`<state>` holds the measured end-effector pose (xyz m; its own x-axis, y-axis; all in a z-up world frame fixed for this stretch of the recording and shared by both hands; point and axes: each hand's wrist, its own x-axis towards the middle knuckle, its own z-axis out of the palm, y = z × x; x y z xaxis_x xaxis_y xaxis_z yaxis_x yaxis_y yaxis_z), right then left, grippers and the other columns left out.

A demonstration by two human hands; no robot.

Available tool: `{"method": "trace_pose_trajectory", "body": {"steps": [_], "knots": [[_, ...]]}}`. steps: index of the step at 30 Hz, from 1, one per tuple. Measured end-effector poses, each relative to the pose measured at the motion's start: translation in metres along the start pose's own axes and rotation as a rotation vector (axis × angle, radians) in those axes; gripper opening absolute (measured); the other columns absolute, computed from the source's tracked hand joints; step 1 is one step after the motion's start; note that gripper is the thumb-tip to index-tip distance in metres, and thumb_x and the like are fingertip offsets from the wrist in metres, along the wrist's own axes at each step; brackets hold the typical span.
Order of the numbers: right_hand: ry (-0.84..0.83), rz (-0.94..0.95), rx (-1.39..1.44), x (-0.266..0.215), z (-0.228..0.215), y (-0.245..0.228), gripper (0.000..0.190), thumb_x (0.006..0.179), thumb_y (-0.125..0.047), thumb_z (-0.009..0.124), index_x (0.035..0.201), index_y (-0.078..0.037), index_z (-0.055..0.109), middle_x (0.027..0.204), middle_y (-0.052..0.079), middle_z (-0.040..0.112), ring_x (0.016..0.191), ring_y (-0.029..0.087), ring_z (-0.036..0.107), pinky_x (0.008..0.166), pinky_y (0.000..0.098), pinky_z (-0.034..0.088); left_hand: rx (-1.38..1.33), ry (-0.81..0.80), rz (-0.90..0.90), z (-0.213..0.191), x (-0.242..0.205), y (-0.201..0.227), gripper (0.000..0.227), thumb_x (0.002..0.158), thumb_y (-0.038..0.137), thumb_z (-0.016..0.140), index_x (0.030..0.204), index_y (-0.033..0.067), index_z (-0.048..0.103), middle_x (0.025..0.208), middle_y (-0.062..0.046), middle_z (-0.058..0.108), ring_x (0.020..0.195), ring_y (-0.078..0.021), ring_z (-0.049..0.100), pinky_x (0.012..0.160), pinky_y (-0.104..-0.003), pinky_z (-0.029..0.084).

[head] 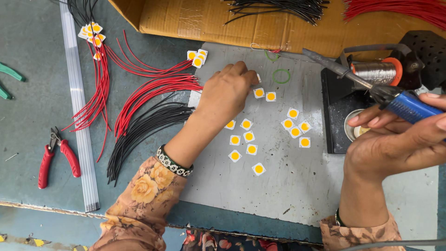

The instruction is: The person uses a soldering iron to attach red and black wires to small square LED modules laid out on a work surface. They repeatedly pick up wires, position them on the LED contacts, and apply solder to secure the connections.

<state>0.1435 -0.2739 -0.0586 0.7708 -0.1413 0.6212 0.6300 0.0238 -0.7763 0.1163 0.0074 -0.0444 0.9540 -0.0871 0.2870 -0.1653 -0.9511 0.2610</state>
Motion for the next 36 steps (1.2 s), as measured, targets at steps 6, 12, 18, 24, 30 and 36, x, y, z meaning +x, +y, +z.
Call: {"method": "trace_pose_trajectory", "body": {"steps": [6,12,18,24,30,36], "knots": [[0.024,0.025,0.034,0.001,0.002,-0.004,0.047,0.122,-0.045,0.038,0.119,0.002,0.043,0.085,0.016,0.047,0.057,0.021,0.057,0.055,0.0350,0.058,-0.023,-0.013,-0.017,-0.008,-0.001,-0.002,0.020,0.080,0.007,0.075,0.099,0.0121,0.073,0.097,-0.008,0.064,0.096,-0.0287,0.065,0.079,-0.042,0.053],[-0.025,0.010,0.007,0.003,0.002,-0.005,0.049,0.123,-0.046,0.037,0.118,0.002,0.043,0.076,0.015,0.051,0.055,0.021,0.056,0.053,0.0342,0.059,-0.068,-0.072,-0.003,-0.004,0.001,0.012,0.025,0.075,0.018,0.083,0.097,0.0129,0.072,0.097,-0.007,0.063,0.096,-0.0288,0.065,0.080,-0.044,0.051],[0.042,0.049,0.093,0.000,0.002,-0.001,0.046,0.121,-0.045,0.041,0.119,0.001,0.043,0.075,0.014,0.046,0.055,0.020,0.056,0.055,0.0358,0.057,-0.028,-0.101,0.093,-0.007,0.001,0.007,0.026,0.079,-0.002,0.069,0.095,0.0186,0.073,0.101,-0.004,0.064,0.100,-0.0257,0.065,0.083,-0.041,0.052],[-0.005,0.023,0.007,0.001,-0.002,-0.001,0.048,0.124,-0.045,0.037,0.118,0.003,0.044,0.074,0.015,0.049,0.055,0.021,0.057,0.054,0.0349,0.058,-0.089,-0.136,0.022,-0.027,-0.004,-0.009,0.025,0.080,-0.003,0.068,0.099,0.0143,0.073,0.100,-0.005,0.064,0.105,-0.0289,0.064,0.086,-0.042,0.053],[-0.034,0.021,0.024,0.000,-0.003,0.002,0.052,0.123,-0.046,0.036,0.124,0.005,0.046,0.076,0.018,0.052,0.054,0.023,0.056,0.052,0.0341,0.057,-0.138,-0.131,0.014,-0.024,-0.009,-0.002,0.023,0.077,0.015,0.082,0.098,0.0129,0.072,0.097,-0.006,0.064,0.100,-0.0297,0.064,0.085,-0.044,0.052],[-0.007,0.099,0.095,-0.008,-0.007,0.007,0.055,0.121,-0.048,0.038,0.130,0.006,0.048,0.074,0.016,0.049,0.054,0.025,0.054,0.054,0.0358,0.057,-0.098,-0.130,0.050,-0.020,-0.014,-0.004,0.021,0.077,0.014,0.081,0.096,0.0141,0.073,0.097,-0.005,0.065,0.100,-0.0283,0.065,0.084,-0.044,0.052]]}}
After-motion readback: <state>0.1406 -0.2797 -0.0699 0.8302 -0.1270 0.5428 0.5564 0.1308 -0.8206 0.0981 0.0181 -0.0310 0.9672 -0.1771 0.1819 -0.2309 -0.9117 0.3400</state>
